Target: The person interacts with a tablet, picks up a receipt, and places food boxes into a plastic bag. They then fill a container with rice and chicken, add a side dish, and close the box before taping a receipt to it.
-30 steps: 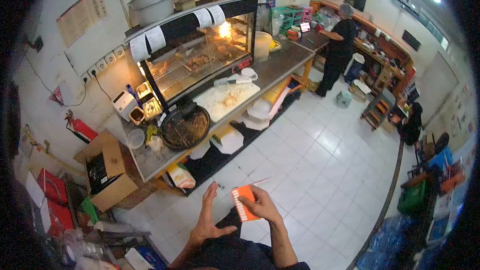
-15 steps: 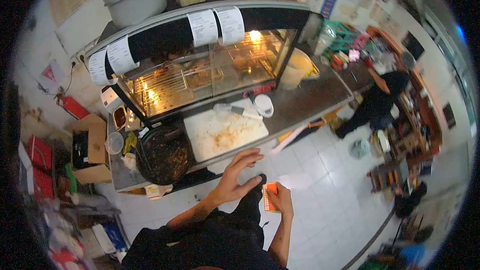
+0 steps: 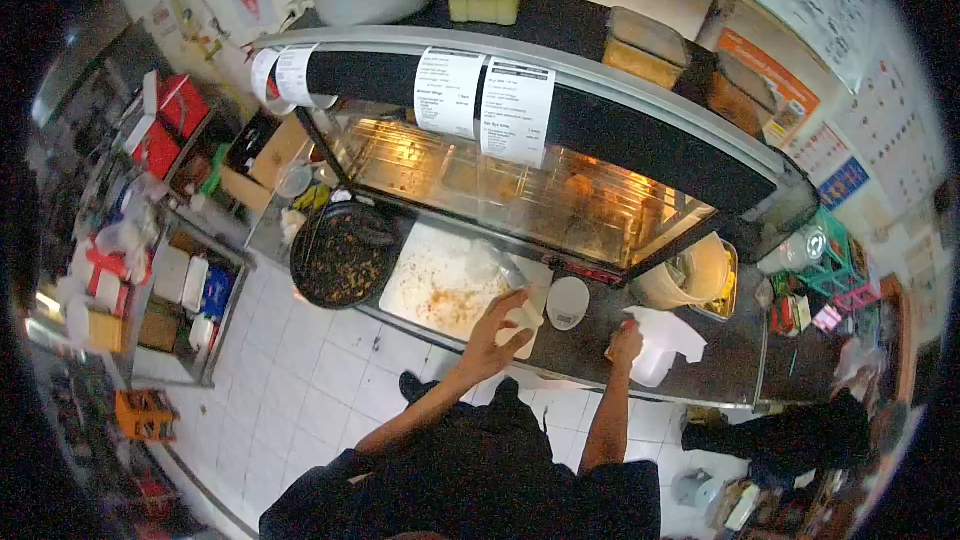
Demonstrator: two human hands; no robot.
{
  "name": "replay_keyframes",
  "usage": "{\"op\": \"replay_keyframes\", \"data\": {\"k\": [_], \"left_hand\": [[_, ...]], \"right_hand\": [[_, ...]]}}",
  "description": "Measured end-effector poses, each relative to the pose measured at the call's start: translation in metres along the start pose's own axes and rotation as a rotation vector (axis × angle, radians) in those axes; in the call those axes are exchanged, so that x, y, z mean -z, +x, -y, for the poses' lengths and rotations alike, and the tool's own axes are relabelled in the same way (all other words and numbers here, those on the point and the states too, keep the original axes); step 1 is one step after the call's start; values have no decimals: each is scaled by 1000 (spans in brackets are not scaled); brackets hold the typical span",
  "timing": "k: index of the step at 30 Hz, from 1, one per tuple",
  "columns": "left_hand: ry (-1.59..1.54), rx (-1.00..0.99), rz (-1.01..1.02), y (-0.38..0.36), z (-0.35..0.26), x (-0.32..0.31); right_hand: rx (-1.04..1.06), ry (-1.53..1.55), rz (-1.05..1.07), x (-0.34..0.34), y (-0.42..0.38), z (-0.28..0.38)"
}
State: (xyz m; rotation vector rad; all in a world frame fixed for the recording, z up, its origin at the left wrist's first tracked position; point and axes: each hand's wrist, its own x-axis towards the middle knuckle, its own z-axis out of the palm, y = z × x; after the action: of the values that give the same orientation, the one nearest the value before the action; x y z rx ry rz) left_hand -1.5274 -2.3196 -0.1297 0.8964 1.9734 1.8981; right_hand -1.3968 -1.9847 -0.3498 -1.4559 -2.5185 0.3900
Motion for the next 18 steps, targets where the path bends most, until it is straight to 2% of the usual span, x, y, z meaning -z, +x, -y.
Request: {"op": "replay_keyframes", "data": {"k": [1,3,5,7,8,10,12,13,14,15,18], "left_hand": [[7,-40,-28,6,5,-14],[-56,45,-5,23,13,-36],[152,-54,-11,49,24,-55],[264,-238,-88,90,38,-76],[317,-248,-125,108,36,-86],[485,-233,-172,146,34,-103],[592,-183,-183,168,43,-116],[570,-306,-276,176,49,-120],[549,-432,-364,183,56,-119],[546,-420,-360,185,66,-113],[997,-231,-94,189,82,-64]], "right_hand": [[21,-2,20,-32,5,-18],[30,-160,371,-72,7,-50],[70,-85,380,-44,0,-29],[42,54,267,-17,0,-7],[56,32,279,-4,-5,0],[101,373,-43,16,-24,5],[101,421,50,35,-57,0],[91,502,112,38,-64,-2],[31,710,188,25,-76,-14],[23,701,195,18,-87,-31],[-49,893,353,17,-120,-37]]}}
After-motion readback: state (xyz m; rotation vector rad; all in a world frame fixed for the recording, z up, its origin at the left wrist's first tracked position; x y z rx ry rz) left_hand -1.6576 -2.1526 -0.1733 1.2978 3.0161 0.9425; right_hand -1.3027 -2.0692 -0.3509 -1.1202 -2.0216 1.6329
